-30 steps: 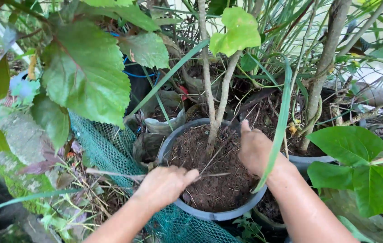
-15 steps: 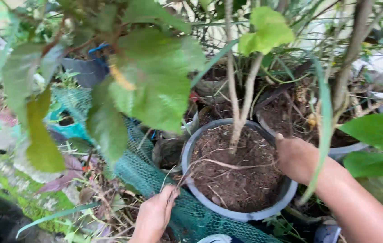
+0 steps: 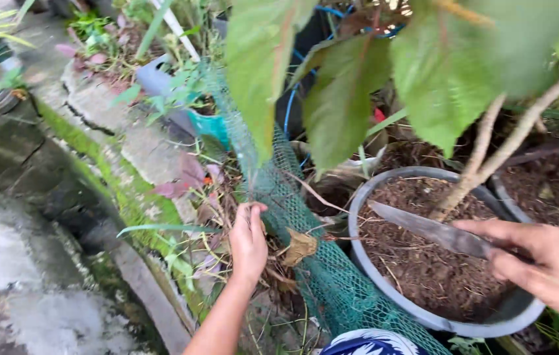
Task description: The recorder is weeding and pruning plants in a home garden.
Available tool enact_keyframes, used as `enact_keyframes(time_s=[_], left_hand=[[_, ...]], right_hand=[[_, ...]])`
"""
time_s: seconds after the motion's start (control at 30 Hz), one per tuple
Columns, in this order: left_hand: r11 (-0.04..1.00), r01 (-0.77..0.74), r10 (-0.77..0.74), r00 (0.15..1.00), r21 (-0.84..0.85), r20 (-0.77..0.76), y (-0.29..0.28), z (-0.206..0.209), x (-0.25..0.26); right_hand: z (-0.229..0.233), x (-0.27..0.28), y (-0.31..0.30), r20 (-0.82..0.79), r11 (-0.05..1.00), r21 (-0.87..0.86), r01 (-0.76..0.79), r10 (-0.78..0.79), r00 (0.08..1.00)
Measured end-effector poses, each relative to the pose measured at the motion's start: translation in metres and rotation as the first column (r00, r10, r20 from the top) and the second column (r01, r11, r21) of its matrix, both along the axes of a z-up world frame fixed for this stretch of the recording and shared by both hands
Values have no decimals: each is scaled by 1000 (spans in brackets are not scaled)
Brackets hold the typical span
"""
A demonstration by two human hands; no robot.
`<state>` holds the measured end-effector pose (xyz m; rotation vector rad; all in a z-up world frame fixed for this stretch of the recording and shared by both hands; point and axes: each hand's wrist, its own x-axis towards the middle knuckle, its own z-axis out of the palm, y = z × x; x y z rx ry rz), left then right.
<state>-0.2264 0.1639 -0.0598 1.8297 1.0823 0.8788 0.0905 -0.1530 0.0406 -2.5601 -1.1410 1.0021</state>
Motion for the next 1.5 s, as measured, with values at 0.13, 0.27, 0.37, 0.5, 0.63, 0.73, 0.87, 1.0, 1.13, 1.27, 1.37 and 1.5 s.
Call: enact_keyframes(time_s=[0.13,0.27,0.37,0.5,0.63,0.73,0.87,1.0,1.13,1.27,1.37,1.5], left_hand=[[976,-172,166,984,130,61,66,-13,-13],[842,-452,461,887,294,43,152,-51,-20],[695,-712,719,690,99,-87,199,-55,-32],[420,-902,878,431,-97,-211,179,32,-24],[421,-891,867,450,-168,-214,176,18,-5],[771,-563,624,761,297,-176,180,-68,17],[931,-86,199,934,354,-296,174,-182,33],[993,-16,43,972,117,-231,161,-218,33],[995,7,-62,801,-95,-595,163,-232,34],[940,70,-238,838,-335,-492,179,-262,38],[953,117,-273,733,-280,-623,180,-250,30],[959,206,-280,561,-196,-779,179,-185,0]], right_hand=[[-4,-43,46,-243,991,120,58,-27,970],[-15,-67,62,-267,973,227,49,13,964],[16,-89,79,-186,988,156,15,14,982],[8,-84,75,-155,985,138,104,-83,985],[-6,-73,69,-173,971,228,70,-30,985],[4,-75,72,-145,982,172,72,-47,988],[-8,-63,63,-139,995,34,96,-91,986],[18,-73,69,-74,991,-71,117,-122,990],[23,-74,69,-97,988,-94,123,-132,987],[12,-68,60,-28,996,-76,47,-50,998],[13,-65,53,-25,998,-19,63,-64,998],[-8,-46,39,-27,996,90,24,-21,999]])
